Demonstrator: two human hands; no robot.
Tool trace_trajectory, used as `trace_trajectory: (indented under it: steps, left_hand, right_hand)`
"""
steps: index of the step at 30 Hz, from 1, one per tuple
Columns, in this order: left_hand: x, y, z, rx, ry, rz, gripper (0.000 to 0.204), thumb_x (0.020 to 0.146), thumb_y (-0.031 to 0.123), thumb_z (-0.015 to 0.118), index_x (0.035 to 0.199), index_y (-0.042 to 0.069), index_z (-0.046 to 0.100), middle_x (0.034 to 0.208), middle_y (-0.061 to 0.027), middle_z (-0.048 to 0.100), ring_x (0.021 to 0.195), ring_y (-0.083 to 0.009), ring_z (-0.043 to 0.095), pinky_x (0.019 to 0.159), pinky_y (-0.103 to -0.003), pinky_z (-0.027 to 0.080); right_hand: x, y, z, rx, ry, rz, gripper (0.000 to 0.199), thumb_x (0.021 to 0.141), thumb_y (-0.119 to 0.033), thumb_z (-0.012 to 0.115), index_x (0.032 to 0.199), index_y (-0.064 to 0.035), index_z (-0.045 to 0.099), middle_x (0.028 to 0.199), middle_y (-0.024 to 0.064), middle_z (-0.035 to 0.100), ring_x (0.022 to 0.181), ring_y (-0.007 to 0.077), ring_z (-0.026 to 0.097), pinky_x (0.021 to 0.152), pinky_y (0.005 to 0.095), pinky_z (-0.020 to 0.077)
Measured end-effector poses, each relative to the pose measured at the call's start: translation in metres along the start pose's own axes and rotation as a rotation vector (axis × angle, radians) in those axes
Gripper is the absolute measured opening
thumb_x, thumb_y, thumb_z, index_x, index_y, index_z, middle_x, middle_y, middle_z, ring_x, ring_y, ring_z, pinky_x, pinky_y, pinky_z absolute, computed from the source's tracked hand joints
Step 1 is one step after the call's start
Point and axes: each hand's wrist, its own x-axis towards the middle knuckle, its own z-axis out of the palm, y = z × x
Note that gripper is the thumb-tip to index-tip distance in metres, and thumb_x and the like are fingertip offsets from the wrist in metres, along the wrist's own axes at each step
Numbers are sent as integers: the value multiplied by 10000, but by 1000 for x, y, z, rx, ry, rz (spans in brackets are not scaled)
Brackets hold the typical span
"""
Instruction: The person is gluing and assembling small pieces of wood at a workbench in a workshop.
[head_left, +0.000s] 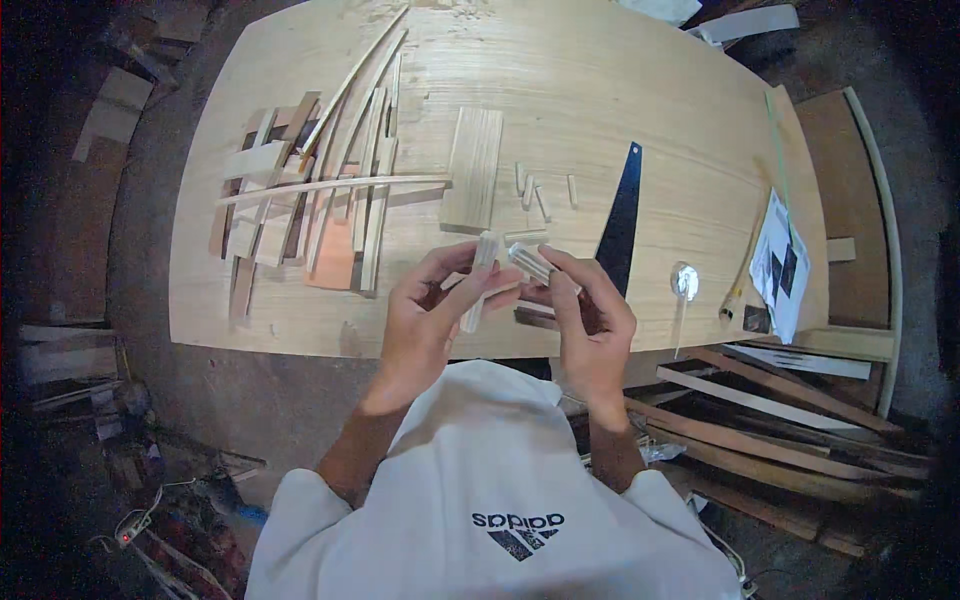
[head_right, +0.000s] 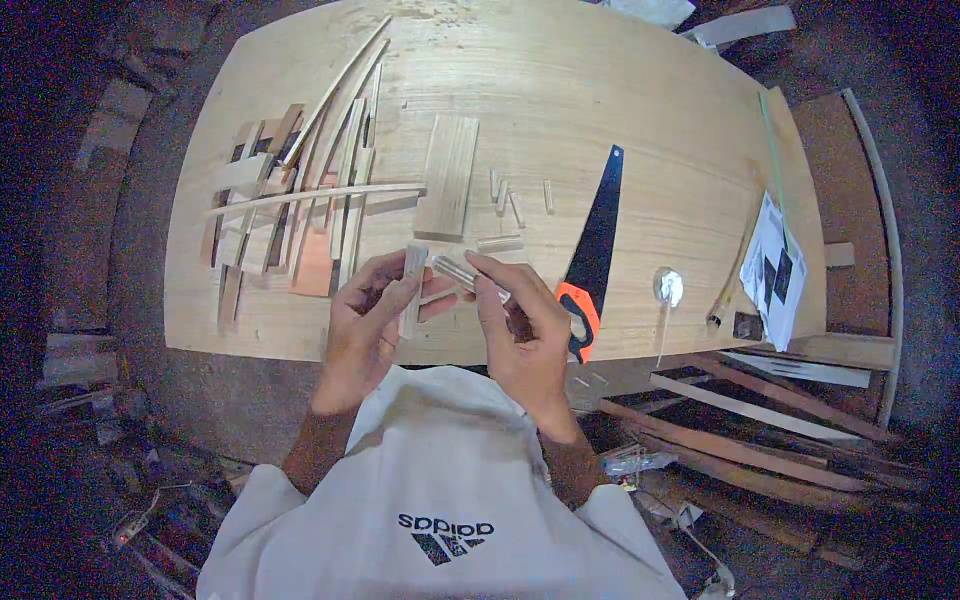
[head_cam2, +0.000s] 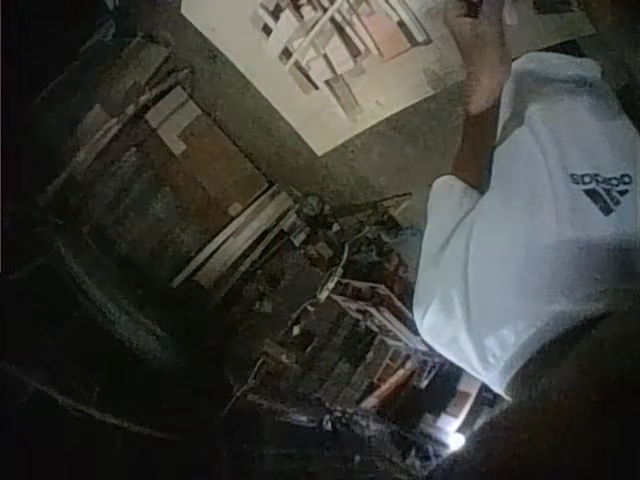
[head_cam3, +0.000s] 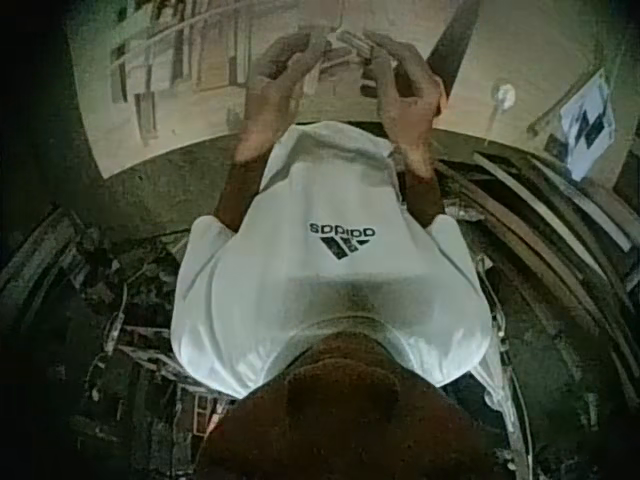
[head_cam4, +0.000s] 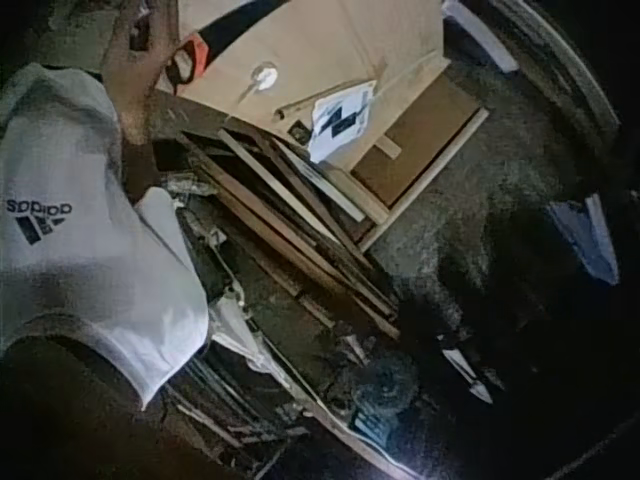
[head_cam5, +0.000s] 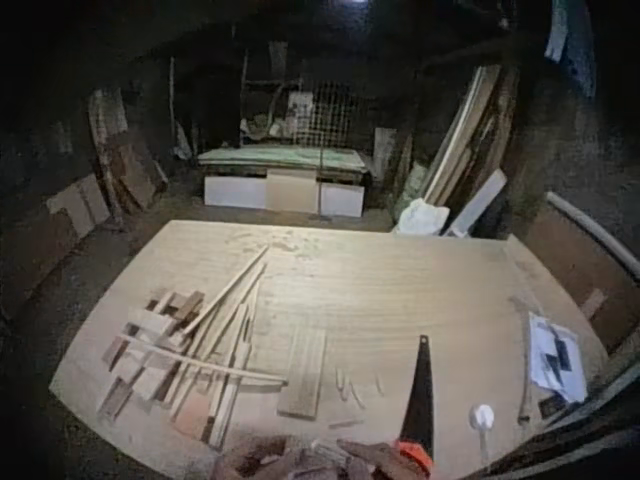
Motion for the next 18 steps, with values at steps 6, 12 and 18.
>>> trace_trajectory:
  steps: [6, 12, 18]
  left_hand:
    - [2, -2, 11, -73, 31, 33, 314, 958, 87, 581, 1200, -101, 515, 1127, -218, 631, 1077, -268, 647, 985, -402, 521]
    - [0, -8, 19, -44, 18, 56, 279, 950, 67, 569, 1200, -55, 543, 1114, -182, 641, 1058, -295, 653, 988, -458, 521]
    - [0, -10, 22, -36, 42, 57, 312, 928, 37, 612, 1190, -112, 531, 1097, -197, 636, 1036, -248, 666, 940, -333, 544]
  right_hand:
    - [8, -11, -12, -6, 26, 68, 233, 900, -19, 651, 1132, -32, 673, 908, 14, 637, 629, 11, 474, 508, 171, 315]
    - [12, -16, -17, -33, -13, -13, 235, 894, -24, 662, 1128, -25, 676, 930, 54, 644, 711, 45, 569, 518, 175, 434]
    - [10, -19, -20, -12, -39, 7, 228, 896, -14, 657, 1123, -3, 678, 961, 66, 646, 804, 76, 583, 602, 195, 459]
